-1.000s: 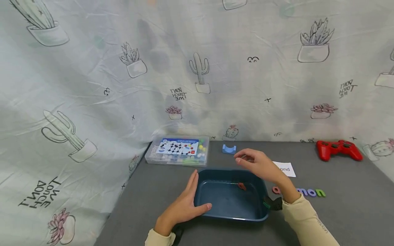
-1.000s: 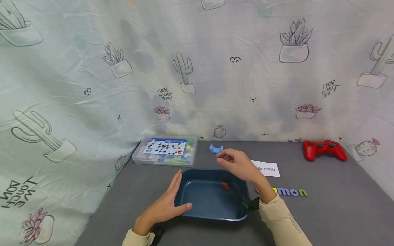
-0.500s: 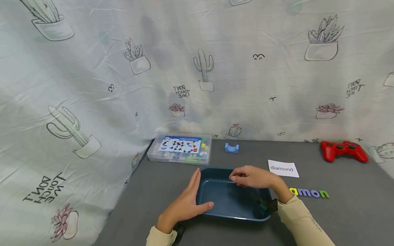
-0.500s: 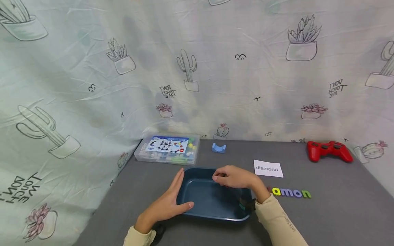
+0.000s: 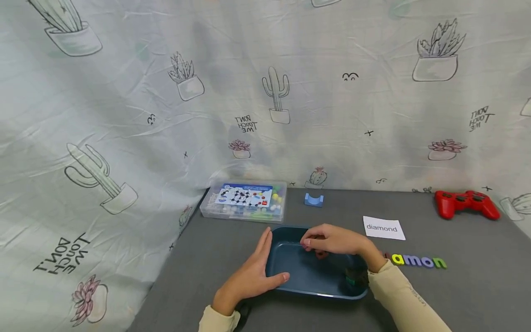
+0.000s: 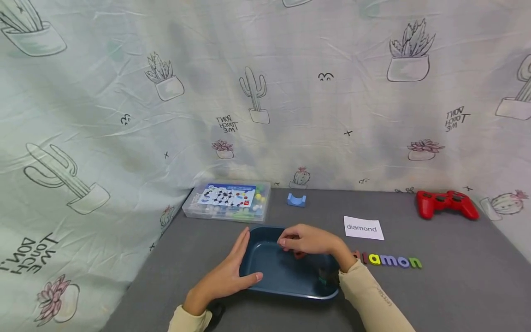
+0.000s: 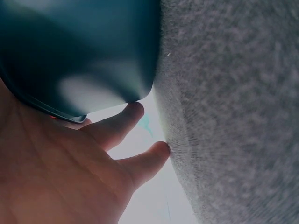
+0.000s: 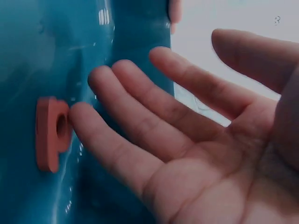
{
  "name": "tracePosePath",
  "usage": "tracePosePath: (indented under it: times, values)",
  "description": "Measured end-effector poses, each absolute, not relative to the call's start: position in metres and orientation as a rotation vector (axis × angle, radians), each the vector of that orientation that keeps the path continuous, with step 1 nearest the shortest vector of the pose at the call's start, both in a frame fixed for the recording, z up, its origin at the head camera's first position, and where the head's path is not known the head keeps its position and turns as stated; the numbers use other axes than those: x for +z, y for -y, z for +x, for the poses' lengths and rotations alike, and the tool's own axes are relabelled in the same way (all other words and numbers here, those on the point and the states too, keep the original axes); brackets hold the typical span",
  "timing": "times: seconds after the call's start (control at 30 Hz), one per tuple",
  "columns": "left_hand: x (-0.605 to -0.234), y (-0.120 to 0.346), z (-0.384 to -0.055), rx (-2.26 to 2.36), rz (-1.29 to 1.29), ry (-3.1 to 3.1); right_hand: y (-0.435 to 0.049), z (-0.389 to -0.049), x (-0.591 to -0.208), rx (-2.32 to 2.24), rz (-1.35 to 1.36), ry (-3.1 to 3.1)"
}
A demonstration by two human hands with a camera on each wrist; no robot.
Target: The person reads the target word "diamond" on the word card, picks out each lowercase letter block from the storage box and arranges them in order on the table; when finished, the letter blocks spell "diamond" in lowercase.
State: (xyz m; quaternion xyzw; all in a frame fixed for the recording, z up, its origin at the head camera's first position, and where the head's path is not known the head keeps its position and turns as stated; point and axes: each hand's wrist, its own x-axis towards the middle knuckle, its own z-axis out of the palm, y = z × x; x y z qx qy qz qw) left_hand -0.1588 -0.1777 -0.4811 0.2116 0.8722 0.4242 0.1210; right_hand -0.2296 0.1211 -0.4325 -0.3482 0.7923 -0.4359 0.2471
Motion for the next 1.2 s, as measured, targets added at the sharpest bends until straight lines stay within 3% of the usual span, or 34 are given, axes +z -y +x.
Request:
tracePosePath:
  times: [0.67, 1.2]
  values:
    - [-0.48, 0.177, -0.159, 1.231, 0.618, -2.549, -0.117, -0.233, -0.437, -1.101, -0.975, -2.186]
    - [-0.481, 0.178, -0.158, 1.239, 0.628, -2.55, -0.095, -0.234, -0.452, -0.946, -1.252, -2.276]
